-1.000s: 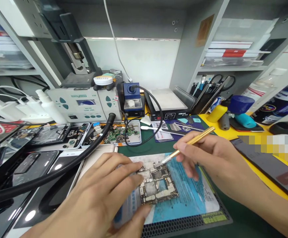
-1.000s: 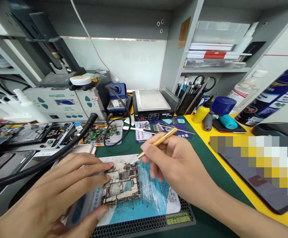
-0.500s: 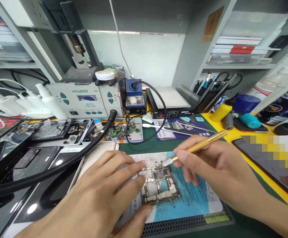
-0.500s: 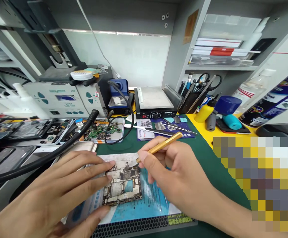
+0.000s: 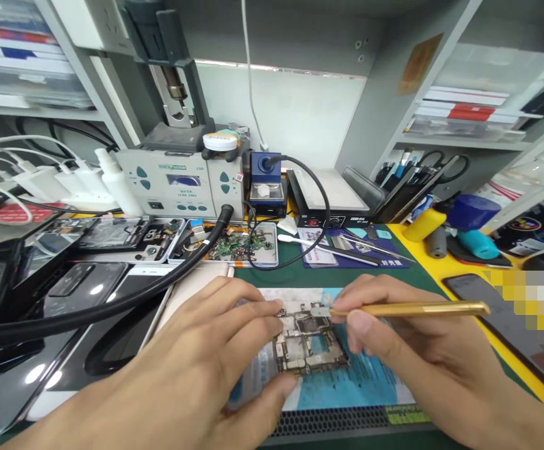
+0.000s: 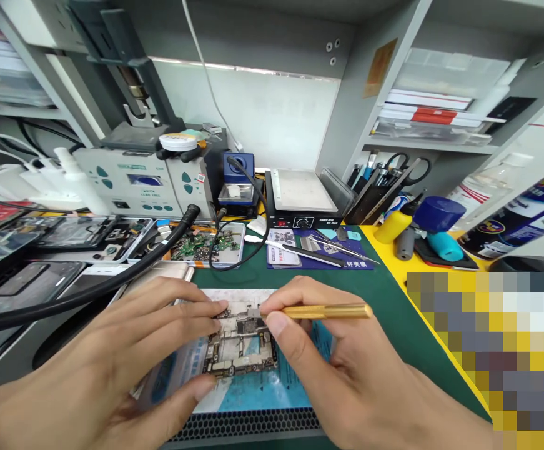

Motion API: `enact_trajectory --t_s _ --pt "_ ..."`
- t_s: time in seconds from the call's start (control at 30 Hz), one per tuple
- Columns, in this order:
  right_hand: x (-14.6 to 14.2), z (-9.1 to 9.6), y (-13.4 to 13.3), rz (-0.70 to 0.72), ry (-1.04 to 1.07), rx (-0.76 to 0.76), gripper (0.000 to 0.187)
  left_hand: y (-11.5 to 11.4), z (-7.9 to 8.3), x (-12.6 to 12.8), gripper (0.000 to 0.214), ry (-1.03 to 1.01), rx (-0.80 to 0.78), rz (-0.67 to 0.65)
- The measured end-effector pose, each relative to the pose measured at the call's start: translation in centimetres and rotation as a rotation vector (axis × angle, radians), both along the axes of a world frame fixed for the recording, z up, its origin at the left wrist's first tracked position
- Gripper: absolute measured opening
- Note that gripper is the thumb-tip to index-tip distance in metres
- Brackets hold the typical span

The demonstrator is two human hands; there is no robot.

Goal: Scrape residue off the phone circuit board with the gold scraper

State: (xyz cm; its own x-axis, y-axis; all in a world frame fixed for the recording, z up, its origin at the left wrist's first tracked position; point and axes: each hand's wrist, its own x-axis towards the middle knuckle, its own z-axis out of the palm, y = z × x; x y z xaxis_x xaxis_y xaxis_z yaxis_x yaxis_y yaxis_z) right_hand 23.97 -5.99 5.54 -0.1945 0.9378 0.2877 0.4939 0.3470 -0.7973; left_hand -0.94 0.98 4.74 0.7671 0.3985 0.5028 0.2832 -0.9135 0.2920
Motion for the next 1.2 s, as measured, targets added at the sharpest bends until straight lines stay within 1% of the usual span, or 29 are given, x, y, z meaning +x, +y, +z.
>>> enact_trajectory --t_s 0.1,0.17,0.27,0.4,0.57,0.87,0.97,1.03,1.2 --pt "0.0 -0.1 0.1 -0.071 0.006 -0.015 0.011 0.0 0.3 -0.2 0.021 0.025 -0.036 -0.005" --pt "0.0 -0.1 0.1 -0.122 0.016 0.010 0.011 0.1 0.5 -0.2 0.017 0.060 -0.032 -0.007" --pt "-0.1 0.1 0.0 -0.153 0.011 0.063 0.014 0.1 0.6 -0.2 0.011 0.108 -0.027 -0.013" --pt "-0.1 0.2 -0.3 -0.124 -0.065 0.140 0.018 0.2 0.4 -0.2 0.010 0.109 -0.021 -0.017" --pt "0.1 0.0 -0.8 -0.065 -0.145 0.195 0.024 0.3 0.3 -0.2 0.010 0.102 -0.007 -0.021" --pt "-0.2 -0.1 -0.8 -0.068 -0.177 0.234 0.031 0.1 0.6 -0.2 0.017 0.091 0.024 0.004" --pt "-0.4 0.0 -0.7 -0.080 -0.226 0.269 0.033 0.1 0.6 -0.1 0.019 0.096 0.030 0.014" --pt "-0.7 0.2 -0.6 -0.085 -0.256 0.301 0.031 0.1 0.4 -0.1 0.021 0.094 0.034 0.016" --pt "-1.0 0.5 -0.6 -0.199 -0.317 0.414 0.019 0.1 0.1 -0.3 0.023 0.094 0.021 0.008"
